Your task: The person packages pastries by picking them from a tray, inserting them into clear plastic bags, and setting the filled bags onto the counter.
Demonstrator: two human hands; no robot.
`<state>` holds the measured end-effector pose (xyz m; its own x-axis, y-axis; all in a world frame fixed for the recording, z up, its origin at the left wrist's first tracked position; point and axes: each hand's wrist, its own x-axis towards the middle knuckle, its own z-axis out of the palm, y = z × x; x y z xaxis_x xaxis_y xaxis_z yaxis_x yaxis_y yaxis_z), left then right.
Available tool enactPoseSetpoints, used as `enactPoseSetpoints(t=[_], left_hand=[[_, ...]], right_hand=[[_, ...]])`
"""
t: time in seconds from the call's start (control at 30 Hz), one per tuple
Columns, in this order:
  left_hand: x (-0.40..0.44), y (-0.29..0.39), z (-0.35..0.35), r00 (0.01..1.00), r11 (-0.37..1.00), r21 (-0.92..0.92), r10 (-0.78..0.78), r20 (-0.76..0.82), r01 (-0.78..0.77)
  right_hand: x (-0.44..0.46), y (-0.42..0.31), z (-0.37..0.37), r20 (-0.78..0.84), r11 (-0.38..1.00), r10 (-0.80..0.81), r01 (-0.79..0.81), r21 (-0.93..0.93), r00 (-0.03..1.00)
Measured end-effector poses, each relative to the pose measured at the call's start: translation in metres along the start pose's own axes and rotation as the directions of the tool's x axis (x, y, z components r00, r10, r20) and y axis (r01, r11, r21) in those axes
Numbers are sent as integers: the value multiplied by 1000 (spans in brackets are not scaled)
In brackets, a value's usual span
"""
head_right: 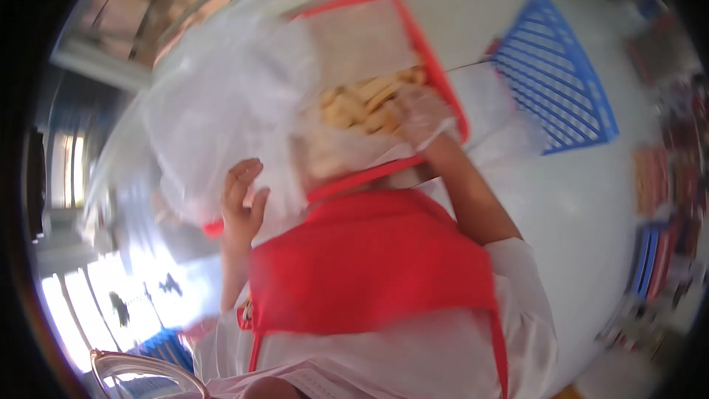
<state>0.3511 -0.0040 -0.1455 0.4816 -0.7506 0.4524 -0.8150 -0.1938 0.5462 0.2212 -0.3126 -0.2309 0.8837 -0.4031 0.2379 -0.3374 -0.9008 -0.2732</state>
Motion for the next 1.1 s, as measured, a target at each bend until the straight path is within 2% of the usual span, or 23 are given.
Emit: enactPoseSetpoints(t=[0.03,0.07,0.1,0.13,0.2,0.3,0.4,0.5,0.57,0.6,0.67,0.77,0.87,0.97,1.07,1.1], left_hand=[[-17,-5,-8,996,996,20,-81,-40,82],[-35,-12,-12,986,988,33,-147,-85,150],[-53,-18,-15,969,976,37,-209,-130,215],[-70,-21,-17,964,965,84,-237,-120,248],[-93,-24,-12,957,945,160,-271,-103,285],[-107,-15,0,948,932,172,-311,-68,318],[-106,-17,13,943,899,292,-329,-41,326],[-92,-22,23,935,869,364,-355,-16,336],[-85,-27,23,931,871,369,-363,38,325],[-82,-29,22,938,884,356,-343,51,303],[-73,-33,14,952,907,334,-297,79,255],[-43,-35,-1,925,930,291,-298,237,225],[-24,-54,-11,908,949,-9,-300,292,317],[-16,-90,-10,954,955,-156,-218,205,252],[-6,-141,-7,994,979,-174,-99,49,106],[1,-145,-9,966,903,-353,-260,3,244]], right_hand=[[1,4,1,47,999,-18,19,-39,999],[2,0,-1,-8,994,93,-92,63,996],[4,-6,-4,40,980,197,-197,-13,980],[6,-2,1,-95,995,87,-92,-48,992],[12,-4,-7,29,987,139,-136,-87,990],[13,-5,-17,225,993,93,-74,-90,970],[18,-11,-26,321,995,69,-89,48,944],[16,-5,-16,229,987,-70,35,156,971],[7,-10,-15,62,987,-57,47,153,996],[4,-13,-16,-25,987,-51,54,151,998],[2,-9,-17,20,988,-44,41,148,999],[2,-7,-17,78,992,-3,-6,123,997],[1,-5,-15,76,982,19,-33,187,997],[-1,-4,-16,28,976,-1,-5,216,1000],[-1,-5,-14,-5,983,7,-6,184,1000],[-1,-6,-14,-10,985,17,-15,170,1000]])
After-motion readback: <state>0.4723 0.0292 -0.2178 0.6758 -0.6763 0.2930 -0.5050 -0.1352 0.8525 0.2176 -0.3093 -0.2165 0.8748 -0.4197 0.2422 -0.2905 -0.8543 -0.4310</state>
